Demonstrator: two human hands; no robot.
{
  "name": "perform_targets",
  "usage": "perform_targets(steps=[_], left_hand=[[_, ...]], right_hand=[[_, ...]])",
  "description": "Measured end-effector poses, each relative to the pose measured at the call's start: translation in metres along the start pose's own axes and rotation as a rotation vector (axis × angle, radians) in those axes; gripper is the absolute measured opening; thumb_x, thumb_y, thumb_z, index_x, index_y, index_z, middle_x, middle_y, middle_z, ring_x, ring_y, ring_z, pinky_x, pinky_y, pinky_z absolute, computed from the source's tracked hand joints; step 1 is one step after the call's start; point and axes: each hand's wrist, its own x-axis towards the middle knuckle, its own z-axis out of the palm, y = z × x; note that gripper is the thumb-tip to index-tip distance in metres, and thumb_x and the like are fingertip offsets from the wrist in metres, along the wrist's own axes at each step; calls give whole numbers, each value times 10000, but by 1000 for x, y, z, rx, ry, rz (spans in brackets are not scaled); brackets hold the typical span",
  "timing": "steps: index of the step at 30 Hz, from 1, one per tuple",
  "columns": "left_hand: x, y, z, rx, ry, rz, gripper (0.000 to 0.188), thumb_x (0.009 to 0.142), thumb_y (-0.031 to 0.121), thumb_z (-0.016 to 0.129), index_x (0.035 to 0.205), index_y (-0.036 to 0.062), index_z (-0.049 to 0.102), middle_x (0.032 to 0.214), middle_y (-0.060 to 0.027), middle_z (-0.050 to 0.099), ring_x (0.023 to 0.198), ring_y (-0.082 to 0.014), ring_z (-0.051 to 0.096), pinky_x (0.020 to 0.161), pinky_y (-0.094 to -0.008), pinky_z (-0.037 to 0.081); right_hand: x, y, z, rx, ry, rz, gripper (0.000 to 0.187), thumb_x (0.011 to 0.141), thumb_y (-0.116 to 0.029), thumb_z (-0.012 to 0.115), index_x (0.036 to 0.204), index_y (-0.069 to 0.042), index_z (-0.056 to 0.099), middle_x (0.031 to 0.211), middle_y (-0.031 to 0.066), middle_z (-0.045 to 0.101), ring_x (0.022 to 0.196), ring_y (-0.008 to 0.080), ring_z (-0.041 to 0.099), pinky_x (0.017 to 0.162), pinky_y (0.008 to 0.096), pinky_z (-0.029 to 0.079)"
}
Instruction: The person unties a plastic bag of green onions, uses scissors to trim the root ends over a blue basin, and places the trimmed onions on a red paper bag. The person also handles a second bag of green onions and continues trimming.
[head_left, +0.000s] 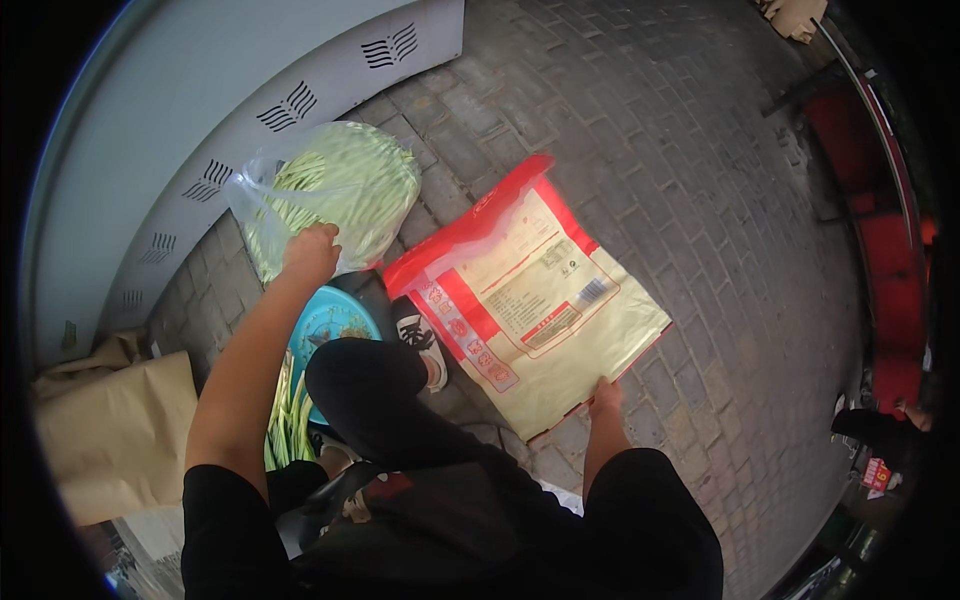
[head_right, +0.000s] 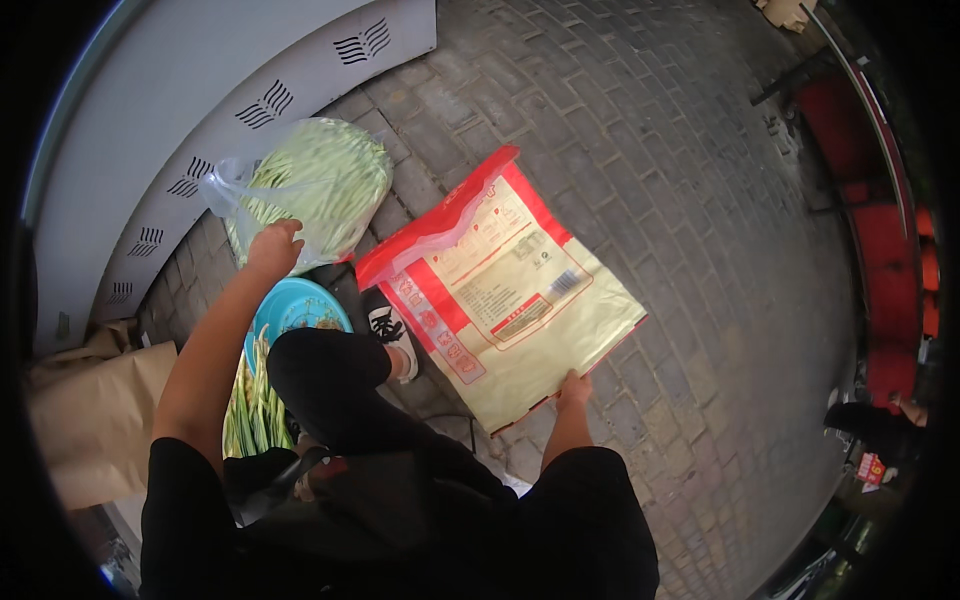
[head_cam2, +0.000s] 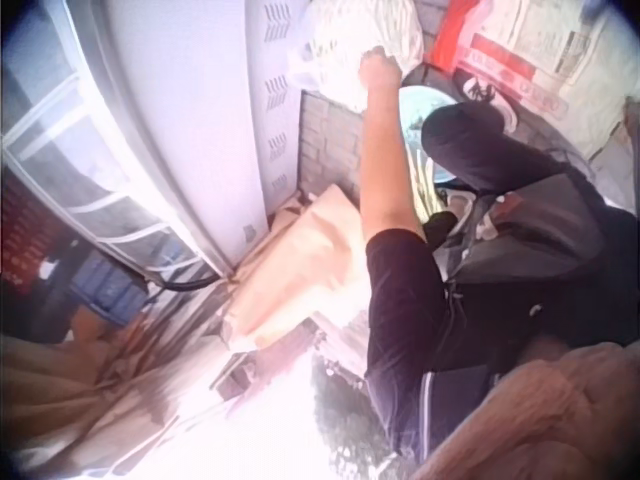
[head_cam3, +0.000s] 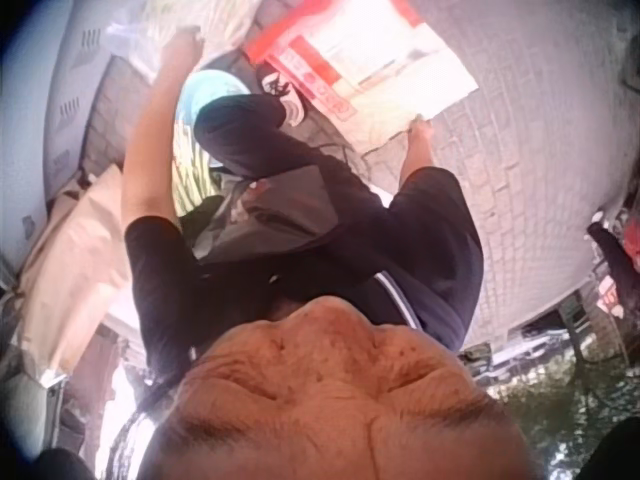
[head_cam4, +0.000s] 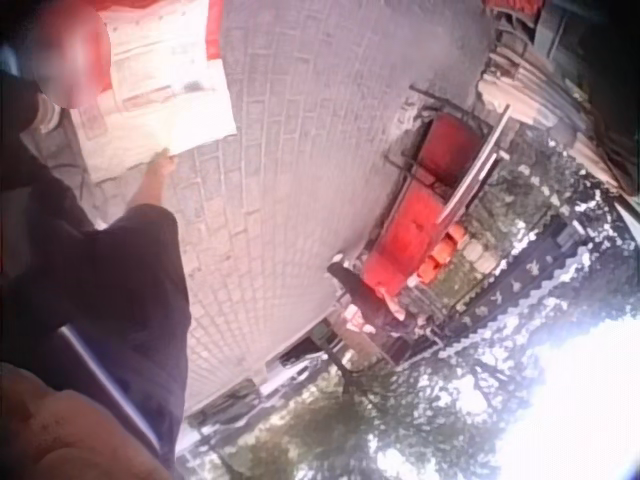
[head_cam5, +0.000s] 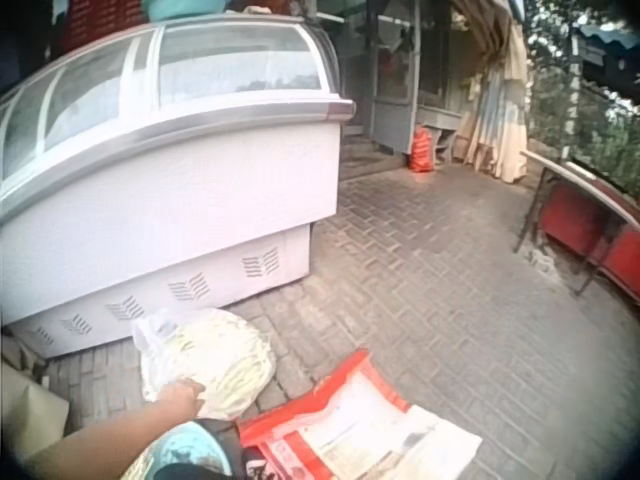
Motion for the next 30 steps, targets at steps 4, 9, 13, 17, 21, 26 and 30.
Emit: perform_targets(steps=[4,9,13,17,21,26,30], left_hand=[[-59,-86,55,-133,102,-144,226,765,156,617,960,42,615,968,-187,624,882,-369,597,768,-436,482],[-78,-119,80,-207,109,-221,181,777,145,601,930,53,632,909,-192,632,844,-369,602,758,-436,482],[-64,-99,78,-304,97,-39,176,781,119,596,942,61,636,945,-179,630,862,-358,599,759,-432,482],[-21,-57,116,-249,73,206,126,787,130,606,887,57,628,881,-118,620,860,-323,586,753,-397,481],[19,-31,170,23,209,289,555,782,181,643,1292,150,429,1293,-132,470,1124,-277,469,930,-454,354],[67,-27,190,366,90,190,715,816,183,578,1427,156,209,1259,-149,518,1125,-245,516,864,-479,394],[102,-55,193,181,-250,57,422,816,205,577,1227,179,484,947,-108,649,825,-278,630,707,-436,454]], right_hand=[[5,8,38,-1055,381,-300,317,803,-82,545,1106,5,515,915,138,612,817,312,609,743,378,490],[8,-20,131,-850,-320,-364,479,835,-263,574,1199,15,434,1085,156,518,961,335,556,784,450,469],[-32,-34,241,-348,-526,307,637,852,-468,549,1271,-9,408,1206,162,458,1050,308,513,835,488,445],[-29,-5,302,-433,-463,336,711,829,-540,557,1294,-28,392,1283,175,400,1086,299,499,875,490,429],[-41,-11,344,246,-550,428,495,887,-191,579,1310,-45,368,1267,160,461,1116,281,504,959,445,417],[-87,-86,361,168,-624,-331,584,833,23,547,1358,-20,294,1209,154,522,1077,272,540,923,345,446],[-88,-108,391,-367,-526,-917,747,794,-13,549,1415,13,135,1047,213,594,940,296,605,839,338,471]])
